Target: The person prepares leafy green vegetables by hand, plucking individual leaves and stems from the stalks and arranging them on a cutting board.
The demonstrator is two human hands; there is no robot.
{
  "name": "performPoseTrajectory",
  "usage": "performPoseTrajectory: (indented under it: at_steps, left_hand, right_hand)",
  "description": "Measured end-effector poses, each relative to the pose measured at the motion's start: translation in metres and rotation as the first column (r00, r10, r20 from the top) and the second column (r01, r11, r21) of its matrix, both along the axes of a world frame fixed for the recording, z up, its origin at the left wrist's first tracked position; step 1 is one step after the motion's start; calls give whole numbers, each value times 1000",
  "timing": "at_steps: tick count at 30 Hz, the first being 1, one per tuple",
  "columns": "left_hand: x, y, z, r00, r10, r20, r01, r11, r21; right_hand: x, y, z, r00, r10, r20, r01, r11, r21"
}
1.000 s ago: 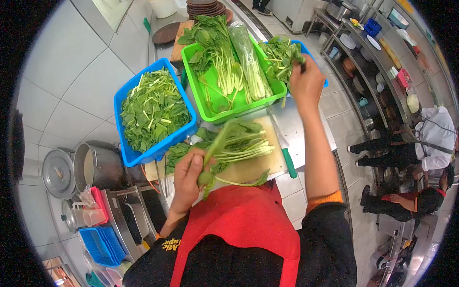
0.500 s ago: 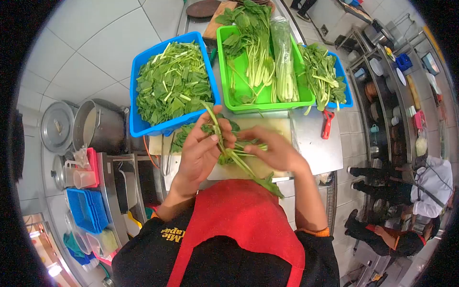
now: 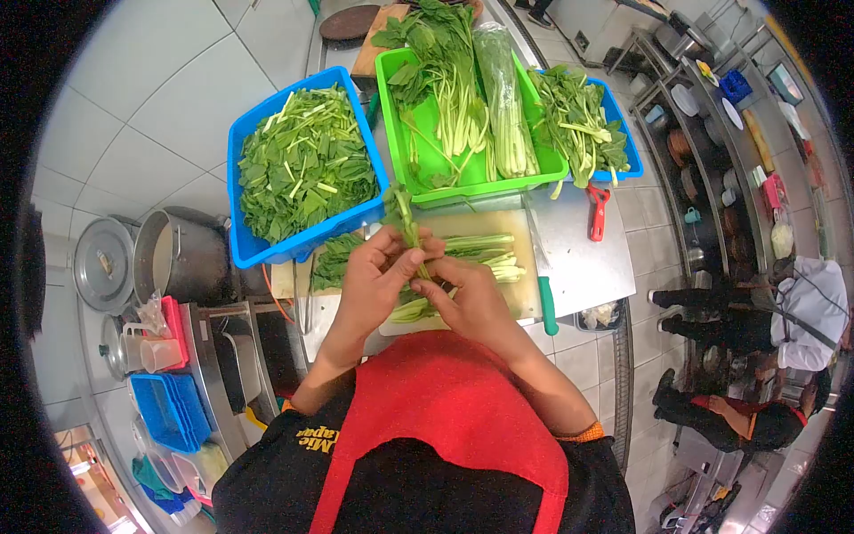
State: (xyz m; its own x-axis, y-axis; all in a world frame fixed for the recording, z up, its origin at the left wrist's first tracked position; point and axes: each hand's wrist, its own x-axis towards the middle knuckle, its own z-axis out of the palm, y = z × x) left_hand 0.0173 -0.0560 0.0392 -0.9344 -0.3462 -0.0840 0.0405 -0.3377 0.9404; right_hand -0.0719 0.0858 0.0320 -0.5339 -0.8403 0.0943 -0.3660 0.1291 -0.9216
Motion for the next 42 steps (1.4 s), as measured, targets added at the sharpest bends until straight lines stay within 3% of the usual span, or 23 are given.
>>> performPoseTrajectory:
  at_steps: [1,5,7,8,10,11,13,14,17,19,20,22,24,26,27,29,30,32,37,39,41,42]
  left_hand:
    - [1,-2,-1,992,-39,119,53,991,-119]
    - [-2,1,-16,996,35,79,-21,984,-175]
    - [-5,3,-25,990,38,-138,-65,978,-200]
    - [-6,6,-29,990,34,-139,-62,977,-203]
    - [-2,15,-34,991,-46,-129,11,966,-258]
    - [1,19,-36,990,-54,-131,18,964,-264]
    - [7,27,-40,954,-267,140,292,934,-207]
    - [7,37,-43,973,-182,142,214,940,-266]
    - [3,39,-52,982,-163,99,182,956,-232]
    - [2,39,-41,981,-160,110,185,942,-278]
    - [1,38,-37,981,-150,123,182,929,-323]
    - [-3,35,-40,982,-140,130,175,933,-316]
    - [-2,37,-39,982,-131,135,167,938,-305]
    - [11,43,-31,967,-236,93,253,902,-349]
    - [12,40,-31,968,-235,86,251,902,-352]
    - [17,35,-32,975,-191,114,210,960,-184]
    - [17,32,-31,975,-189,115,207,962,-180]
    - [13,23,-26,991,-123,60,125,992,-30]
    - [12,10,-20,993,-104,-52,107,993,57]
    - [12,9,-14,996,-15,-86,29,986,162]
    - [10,5,-13,994,69,-90,-43,964,263]
    - [10,3,-14,988,129,-89,-90,932,351]
  right_hand:
    - [1,-1,-1,996,-57,-74,53,997,-52]
    - [1,0,-6,980,-62,-191,71,997,41]
    - [4,-1,-6,956,-211,-203,199,977,-78]
    - [6,-2,-5,955,-215,-203,203,976,-81]
    - [9,-5,-1,926,-316,207,351,922,-162]
    - [6,-4,1,924,-322,207,358,919,-168]
    - [-4,-2,5,942,-332,54,336,923,-187]
    - [-8,-2,3,938,-342,53,345,919,-192]
    - [-24,0,1,919,-392,37,391,898,-201]
    - [-37,1,6,861,-435,-264,409,900,-151]
    - [-43,-1,5,856,-441,-270,413,897,-156]
    - [-55,-6,-5,780,-501,-376,443,865,-235]
    - [-86,-10,-9,547,-671,-501,511,741,-435]
    - [-135,2,6,435,-774,-461,791,573,-215]
    - [-154,9,11,413,-754,-511,774,586,-239]
    - [-189,18,17,372,-714,-593,767,596,-236]
    - [-205,21,17,355,-694,-626,781,589,-210]
    - [-247,27,6,383,-684,-620,780,600,-180]
    - [-264,19,-4,435,-565,-701,779,627,-22]
    - [-222,7,-5,207,-469,-859,610,748,-261]
    - [-170,3,-2,727,-351,-591,400,915,-51]
    - [-151,6,0,892,-175,-416,262,952,161]
